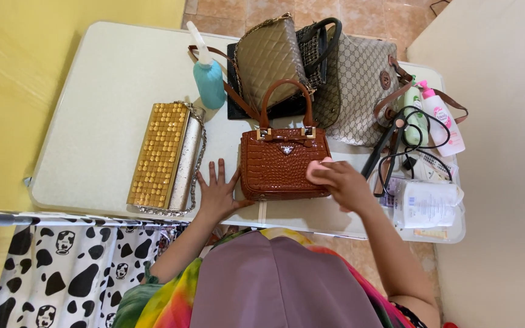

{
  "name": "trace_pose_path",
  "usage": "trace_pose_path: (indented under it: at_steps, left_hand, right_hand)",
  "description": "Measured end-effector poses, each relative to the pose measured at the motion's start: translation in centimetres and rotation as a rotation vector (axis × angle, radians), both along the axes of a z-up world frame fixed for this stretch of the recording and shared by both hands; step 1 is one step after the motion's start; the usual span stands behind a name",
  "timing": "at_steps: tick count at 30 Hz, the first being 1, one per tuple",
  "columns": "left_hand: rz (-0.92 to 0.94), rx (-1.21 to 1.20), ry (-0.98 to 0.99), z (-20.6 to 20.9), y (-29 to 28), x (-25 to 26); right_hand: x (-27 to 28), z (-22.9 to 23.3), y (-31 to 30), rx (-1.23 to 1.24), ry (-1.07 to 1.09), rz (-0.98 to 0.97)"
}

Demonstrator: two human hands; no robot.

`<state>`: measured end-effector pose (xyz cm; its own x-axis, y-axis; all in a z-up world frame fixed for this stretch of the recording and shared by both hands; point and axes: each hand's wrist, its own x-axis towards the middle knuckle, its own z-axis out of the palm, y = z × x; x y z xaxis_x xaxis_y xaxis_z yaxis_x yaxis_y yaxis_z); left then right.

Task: The person sprays a brown handbag with a cleaning solution and wipes it with a pink cloth. They clean the exterior, handles, and interior of the bag, then close it and continue wiping the exterior.

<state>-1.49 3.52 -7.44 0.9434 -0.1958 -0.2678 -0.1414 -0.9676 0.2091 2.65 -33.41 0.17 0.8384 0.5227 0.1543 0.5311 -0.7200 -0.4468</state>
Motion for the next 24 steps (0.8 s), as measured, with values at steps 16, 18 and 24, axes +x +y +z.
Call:
trace_pose_path:
  at_steps: [16, 18, 24]
  left_hand:
    - [0.038, -0.001, -0.044, -1.2, 0.3, 0.1]
    - [0.045, -0.005, -0.037, -0.9, 0.3, 0.0]
    - [0.046, -0.028, -0.023, -0.1, 0.3, 0.0]
  right_hand:
    - [-0.6, 1.9, 10.1, 0.018, -0.152, 0.356]
    - [-0.7, 2.8, 6.8, 0.036, -0.103, 0.337]
    - [0.3, 1.3, -1.3, 0.07, 0.103, 0.078]
